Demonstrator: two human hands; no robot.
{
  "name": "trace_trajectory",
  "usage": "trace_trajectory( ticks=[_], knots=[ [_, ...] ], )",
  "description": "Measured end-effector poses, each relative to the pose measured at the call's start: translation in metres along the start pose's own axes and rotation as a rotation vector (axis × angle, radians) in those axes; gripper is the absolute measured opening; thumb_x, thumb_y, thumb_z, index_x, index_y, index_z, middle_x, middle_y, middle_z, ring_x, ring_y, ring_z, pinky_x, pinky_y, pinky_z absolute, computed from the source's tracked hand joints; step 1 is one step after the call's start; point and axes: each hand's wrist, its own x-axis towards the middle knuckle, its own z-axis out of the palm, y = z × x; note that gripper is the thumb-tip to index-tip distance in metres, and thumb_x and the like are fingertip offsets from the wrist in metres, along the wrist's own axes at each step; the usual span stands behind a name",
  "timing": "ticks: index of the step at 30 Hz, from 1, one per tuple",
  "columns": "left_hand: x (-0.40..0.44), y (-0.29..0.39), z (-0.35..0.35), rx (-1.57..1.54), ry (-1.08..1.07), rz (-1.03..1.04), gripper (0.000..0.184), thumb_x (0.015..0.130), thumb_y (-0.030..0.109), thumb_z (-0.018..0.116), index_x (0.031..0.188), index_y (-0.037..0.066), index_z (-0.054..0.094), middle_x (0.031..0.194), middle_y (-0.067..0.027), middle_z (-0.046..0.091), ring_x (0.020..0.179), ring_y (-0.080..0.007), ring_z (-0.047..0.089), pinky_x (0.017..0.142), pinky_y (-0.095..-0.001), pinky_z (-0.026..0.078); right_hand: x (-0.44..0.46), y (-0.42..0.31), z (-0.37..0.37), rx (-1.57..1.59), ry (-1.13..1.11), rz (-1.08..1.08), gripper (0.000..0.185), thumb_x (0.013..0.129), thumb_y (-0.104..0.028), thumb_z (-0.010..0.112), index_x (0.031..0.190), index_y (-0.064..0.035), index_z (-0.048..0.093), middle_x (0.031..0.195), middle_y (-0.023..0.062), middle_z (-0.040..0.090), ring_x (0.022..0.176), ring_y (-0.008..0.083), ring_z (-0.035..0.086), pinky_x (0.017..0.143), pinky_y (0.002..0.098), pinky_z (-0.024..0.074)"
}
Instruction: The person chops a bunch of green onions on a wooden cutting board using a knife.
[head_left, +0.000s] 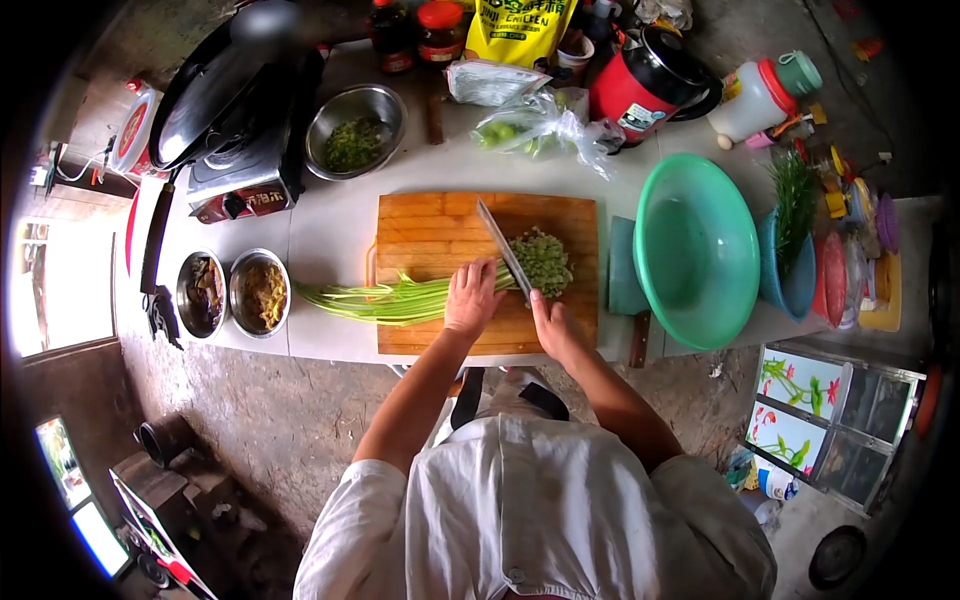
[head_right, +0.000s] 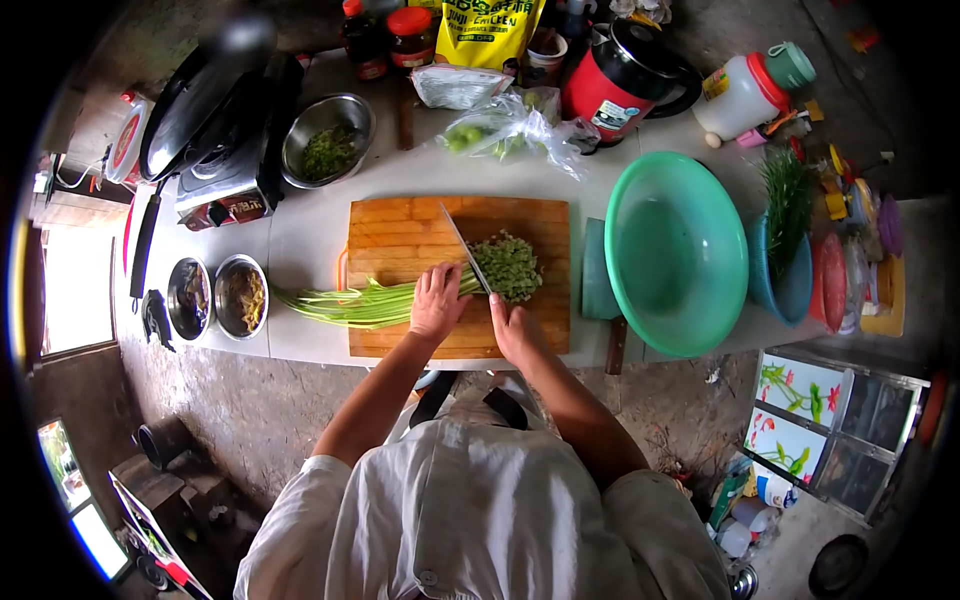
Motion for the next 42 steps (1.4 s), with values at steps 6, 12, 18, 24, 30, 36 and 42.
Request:
trace_trajectory(
  ticks=[6,12,18,24,30,36,42],
  knots=[
    [-0.001,-0.004,-0.011,0.042,-0.022,0.140,0.066,0.073,0.033,0.064,0.125,-0.001,0.040,0.117,-0.0121,0.044,0.107,-0.0284,0.043,0.091,-0.0395,0.036,0.002,0.000,-0.002,0.142,-0.039,-0.088,0.073,0.090,-0.056,0.029,0.075,0.0072,0.061,0.069,0.0310,0.057,0.075,0.0467,0.057,0.065,0.0497,0.0457],
    [-0.001,-0.003,-0.009,0.025,-0.019,0.130,0.065,0.076,0.036,0.060,0.125,-0.001,0.040,0.116,-0.0138,0.045,0.107,-0.0288,0.044,0.090,-0.0404,0.036,0.001,0.004,0.010,0.128,0.078,-0.159,0.061,0.091,-0.051,0.032,0.082,0.0009,0.063,0.071,0.0284,0.058,0.074,0.0453,0.057,0.062,0.0478,0.0455],
    [0.004,0.004,-0.005,-0.010,0.076,0.071,0.049,0.077,0.028,0.057,0.117,0.002,0.045,0.111,-0.0142,0.048,0.104,-0.0297,0.046,0.089,-0.0415,0.036,-0.016,0.014,0.020,-0.004,0.224,-0.306,0.055,0.093,-0.045,0.032,0.079,-0.0007,0.062,0.066,0.0287,0.055,0.068,0.0466,0.055,0.057,0.0500,0.0432],
    [0.006,0.001,0.006,-0.034,0.153,0.092,0.030,0.078,0.017,0.054,0.105,0.003,0.049,0.109,-0.0128,0.050,0.101,-0.0303,0.049,0.088,-0.0412,0.038,-0.034,0.014,0.018,-0.025,0.245,-0.308,0.061,0.094,-0.043,0.032,0.066,0.0045,0.058,0.063,0.0292,0.055,0.064,0.0472,0.055,0.057,0.0516,0.0437],
    [0.007,0.000,0.006,-0.014,0.154,0.100,0.024,0.078,0.014,0.053,0.100,0.005,0.051,0.110,-0.0108,0.051,0.102,-0.0277,0.049,0.086,-0.0385,0.040,-0.038,0.003,0.016,-0.029,0.137,-0.180,0.064,0.094,-0.043,0.031,0.061,0.0058,0.056,0.064,0.0296,0.055,0.066,0.0471,0.055,0.059,0.0516,0.0441],
    [0.007,-0.001,0.009,0.046,0.112,0.102,0.024,0.077,0.015,0.052,0.099,0.006,0.053,0.111,-0.0075,0.053,0.102,-0.0243,0.050,0.085,-0.0356,0.041,-0.022,-0.018,0.020,-0.077,0.138,-0.107,0.066,0.093,-0.045,0.030,0.061,0.0059,0.057,0.065,0.0306,0.055,0.068,0.0472,0.056,0.062,0.0514,0.0443],
    [0.007,-0.001,0.006,-0.021,0.130,0.100,0.025,0.076,0.014,0.052,0.100,0.005,0.052,0.110,-0.0093,0.053,0.102,-0.0261,0.050,0.086,-0.0359,0.041,-0.006,-0.008,0.032,-0.042,0.162,-0.081,0.067,0.093,-0.047,0.030,0.061,0.0061,0.057,0.066,0.0314,0.054,0.068,0.0486,0.055,0.062,0.0519,0.0427]
  ],
)
